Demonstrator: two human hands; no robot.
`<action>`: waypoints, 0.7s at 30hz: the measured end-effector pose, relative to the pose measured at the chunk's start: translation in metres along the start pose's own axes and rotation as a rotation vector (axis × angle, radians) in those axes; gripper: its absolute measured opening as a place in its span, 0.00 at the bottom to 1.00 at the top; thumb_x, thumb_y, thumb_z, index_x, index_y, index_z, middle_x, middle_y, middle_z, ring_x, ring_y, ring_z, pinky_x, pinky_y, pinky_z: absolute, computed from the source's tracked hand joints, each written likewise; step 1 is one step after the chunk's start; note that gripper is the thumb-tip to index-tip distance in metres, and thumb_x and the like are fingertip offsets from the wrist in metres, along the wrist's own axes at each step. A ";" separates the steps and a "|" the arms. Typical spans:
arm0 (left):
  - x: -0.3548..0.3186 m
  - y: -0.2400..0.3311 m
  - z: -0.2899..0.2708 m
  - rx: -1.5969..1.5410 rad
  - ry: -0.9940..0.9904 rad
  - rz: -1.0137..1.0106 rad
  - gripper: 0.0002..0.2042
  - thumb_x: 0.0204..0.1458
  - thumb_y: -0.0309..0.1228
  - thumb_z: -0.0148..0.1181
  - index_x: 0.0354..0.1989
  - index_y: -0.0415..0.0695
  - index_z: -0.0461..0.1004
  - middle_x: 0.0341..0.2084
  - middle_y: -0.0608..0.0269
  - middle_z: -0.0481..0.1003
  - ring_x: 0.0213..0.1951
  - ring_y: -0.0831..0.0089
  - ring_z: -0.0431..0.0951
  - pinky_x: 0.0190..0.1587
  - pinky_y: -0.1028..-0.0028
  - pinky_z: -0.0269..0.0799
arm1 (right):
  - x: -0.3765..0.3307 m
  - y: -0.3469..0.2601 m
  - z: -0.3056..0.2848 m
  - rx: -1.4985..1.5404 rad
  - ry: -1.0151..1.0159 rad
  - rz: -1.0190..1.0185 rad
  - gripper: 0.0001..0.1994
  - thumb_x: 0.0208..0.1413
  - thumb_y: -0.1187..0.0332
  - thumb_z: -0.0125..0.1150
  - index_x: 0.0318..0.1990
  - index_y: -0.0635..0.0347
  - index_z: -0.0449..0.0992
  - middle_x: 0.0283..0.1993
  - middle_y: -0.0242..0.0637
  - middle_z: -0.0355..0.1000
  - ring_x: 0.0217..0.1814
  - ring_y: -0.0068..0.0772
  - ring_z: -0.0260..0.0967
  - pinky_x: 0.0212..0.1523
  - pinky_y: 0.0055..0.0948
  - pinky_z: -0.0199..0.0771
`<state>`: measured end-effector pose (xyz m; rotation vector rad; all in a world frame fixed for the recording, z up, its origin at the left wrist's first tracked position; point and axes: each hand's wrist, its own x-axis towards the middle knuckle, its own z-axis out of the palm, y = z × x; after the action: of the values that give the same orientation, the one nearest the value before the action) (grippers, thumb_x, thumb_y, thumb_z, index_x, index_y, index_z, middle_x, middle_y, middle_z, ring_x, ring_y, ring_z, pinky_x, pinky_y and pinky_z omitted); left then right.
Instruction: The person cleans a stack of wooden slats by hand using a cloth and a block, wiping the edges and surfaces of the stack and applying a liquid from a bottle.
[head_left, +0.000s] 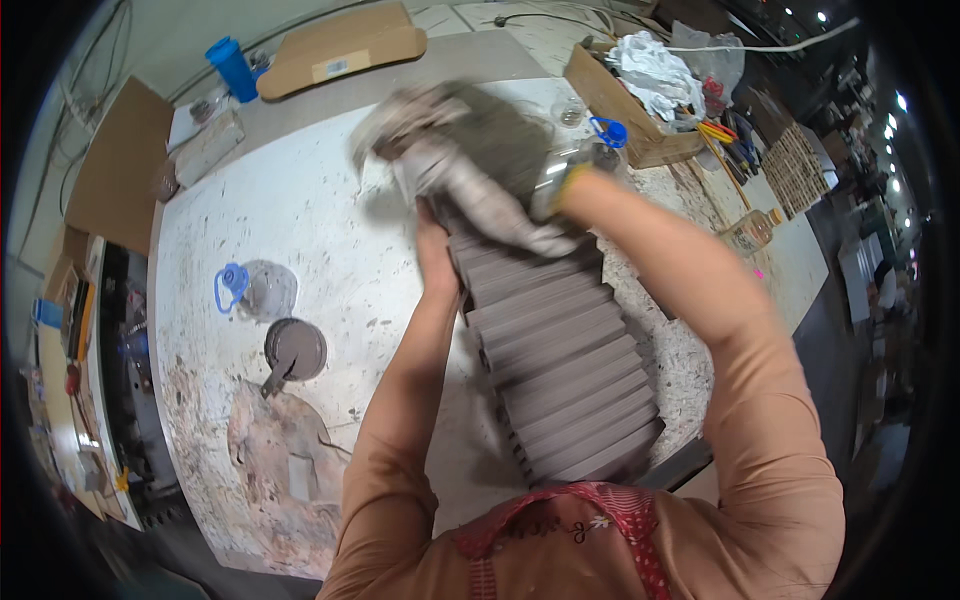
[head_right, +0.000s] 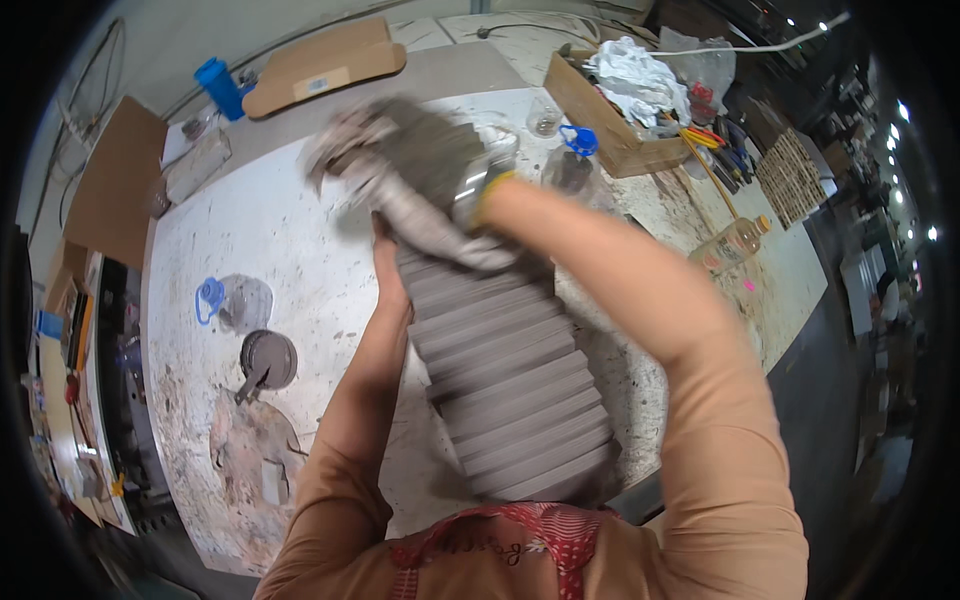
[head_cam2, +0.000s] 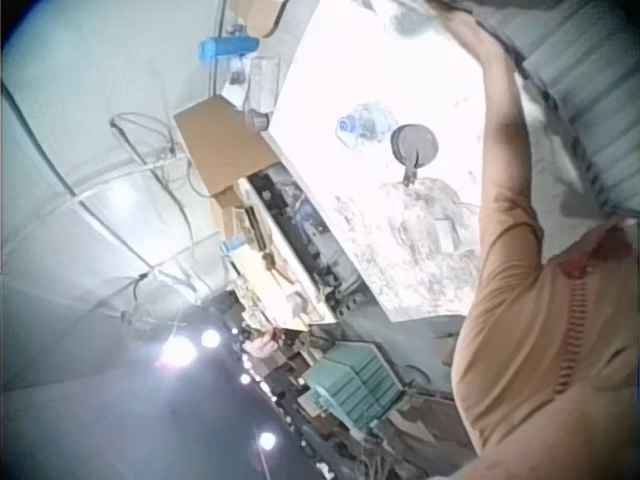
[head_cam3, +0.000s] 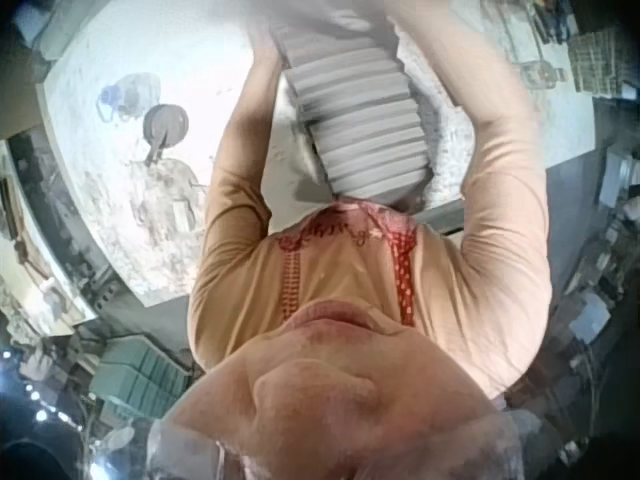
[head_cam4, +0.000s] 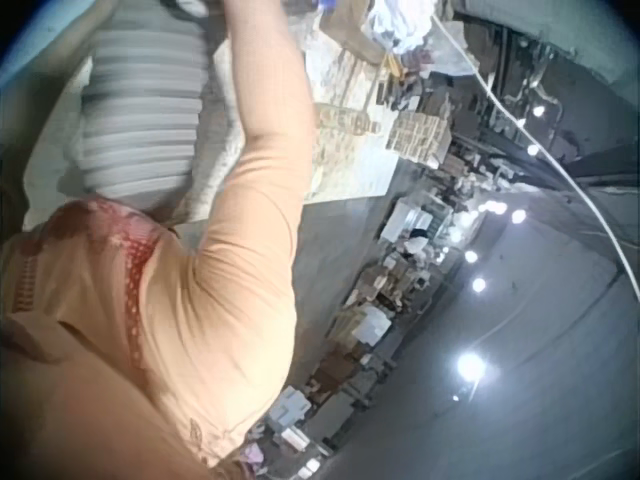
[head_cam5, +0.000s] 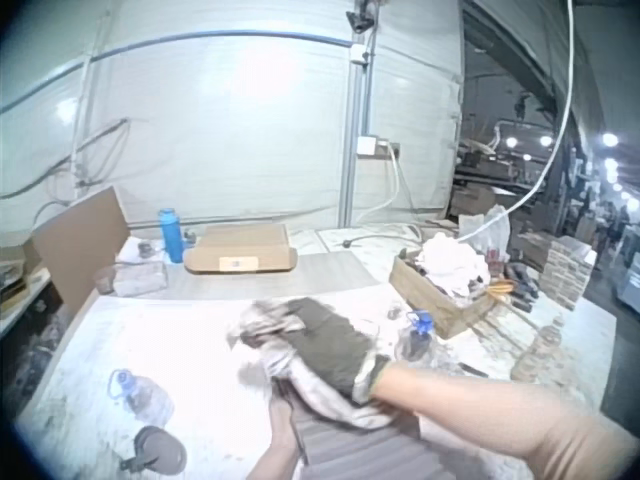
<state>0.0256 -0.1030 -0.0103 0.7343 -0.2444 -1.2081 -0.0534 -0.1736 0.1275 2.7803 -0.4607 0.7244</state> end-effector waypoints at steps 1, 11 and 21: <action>0.012 0.002 -0.025 0.128 0.051 0.065 0.30 0.63 0.51 0.32 0.55 0.34 0.65 0.44 0.51 0.73 0.43 0.63 0.75 0.51 0.71 0.68 | 0.012 0.000 -0.030 -0.145 -0.124 -0.071 0.22 0.59 0.55 0.47 0.53 0.59 0.71 0.54 0.45 0.68 0.60 0.38 0.63 0.61 0.34 0.62; 0.051 -0.042 -0.067 0.454 0.055 0.220 0.31 0.63 0.52 0.29 0.50 0.34 0.69 0.46 0.45 0.72 0.49 0.59 0.71 0.52 0.68 0.65 | 0.061 -0.053 0.017 0.356 -0.421 0.194 0.21 0.55 0.60 0.52 0.55 0.58 0.69 0.59 0.47 0.64 0.62 0.47 0.60 0.63 0.34 0.58; 0.033 -0.032 -0.040 0.791 0.181 0.314 0.30 0.63 0.50 0.29 0.56 0.37 0.65 0.51 0.44 0.70 0.53 0.49 0.68 0.56 0.65 0.61 | 0.015 0.018 0.033 0.090 -0.280 0.478 0.15 0.48 0.66 0.59 0.43 0.63 0.73 0.45 0.48 0.72 0.50 0.43 0.71 0.51 0.36 0.70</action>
<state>0.0350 -0.1225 -0.0667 1.4217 -0.6785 -0.7162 -0.0330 -0.2034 0.1094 2.8926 -1.2025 0.4459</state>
